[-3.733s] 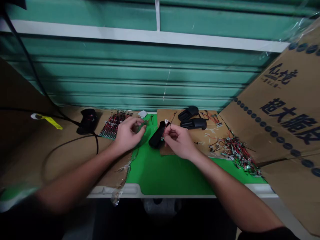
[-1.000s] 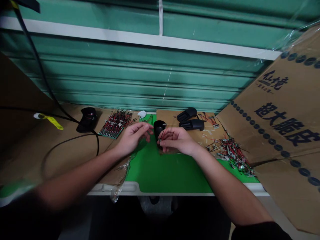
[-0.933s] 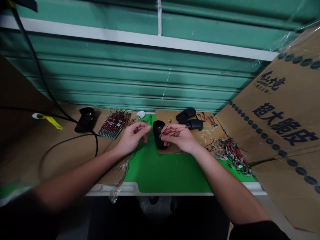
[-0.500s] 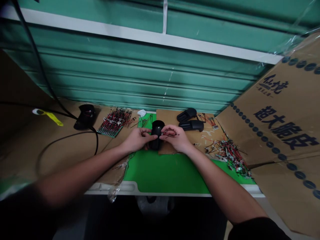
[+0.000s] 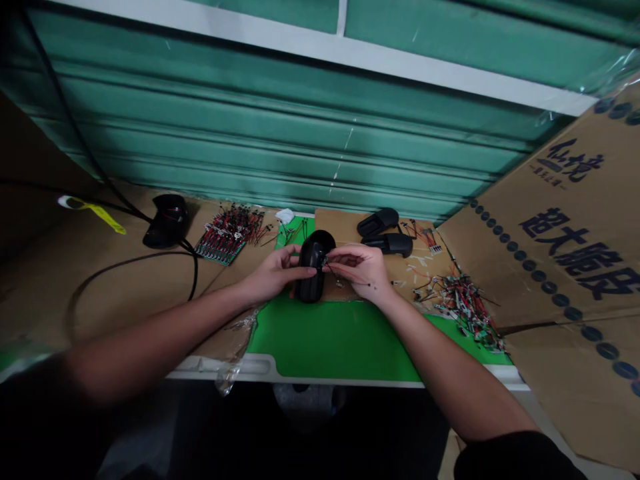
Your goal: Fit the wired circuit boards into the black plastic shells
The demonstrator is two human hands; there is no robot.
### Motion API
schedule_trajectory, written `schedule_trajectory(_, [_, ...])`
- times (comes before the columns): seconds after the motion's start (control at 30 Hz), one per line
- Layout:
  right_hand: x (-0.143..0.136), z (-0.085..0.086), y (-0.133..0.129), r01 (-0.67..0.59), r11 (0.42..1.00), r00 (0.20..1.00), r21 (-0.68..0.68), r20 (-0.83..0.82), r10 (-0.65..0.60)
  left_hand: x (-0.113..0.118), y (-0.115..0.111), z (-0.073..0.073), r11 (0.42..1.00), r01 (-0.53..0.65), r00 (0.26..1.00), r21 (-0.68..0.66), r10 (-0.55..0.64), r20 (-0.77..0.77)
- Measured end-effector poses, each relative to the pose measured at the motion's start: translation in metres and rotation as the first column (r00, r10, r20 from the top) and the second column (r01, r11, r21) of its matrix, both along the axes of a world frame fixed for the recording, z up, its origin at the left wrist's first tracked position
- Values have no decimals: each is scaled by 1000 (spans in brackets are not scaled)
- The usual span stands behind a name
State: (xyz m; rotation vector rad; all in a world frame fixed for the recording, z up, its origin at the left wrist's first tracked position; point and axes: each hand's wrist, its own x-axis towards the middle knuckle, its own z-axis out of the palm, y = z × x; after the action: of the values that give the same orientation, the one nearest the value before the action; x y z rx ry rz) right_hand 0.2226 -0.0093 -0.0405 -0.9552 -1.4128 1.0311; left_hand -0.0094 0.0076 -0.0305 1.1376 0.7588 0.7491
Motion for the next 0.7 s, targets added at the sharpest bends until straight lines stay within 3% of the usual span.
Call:
schedule_trajectory(0.13, [-1, 2, -1, -12, 999, 1000, 52, 18, 11, -1, -2, 2, 996, 59, 998, 69, -60, 7])
schedule_trajectory(0.27, [3, 3, -2, -38, 989, 987, 145, 159, 14, 0, -4, 2, 994, 52, 998, 98, -54, 18])
schedule_trajectory(0.7, [1, 13, -10, -23, 991, 974, 129, 229, -7, 2, -8, 2, 994, 15, 1000, 106, -17, 25])
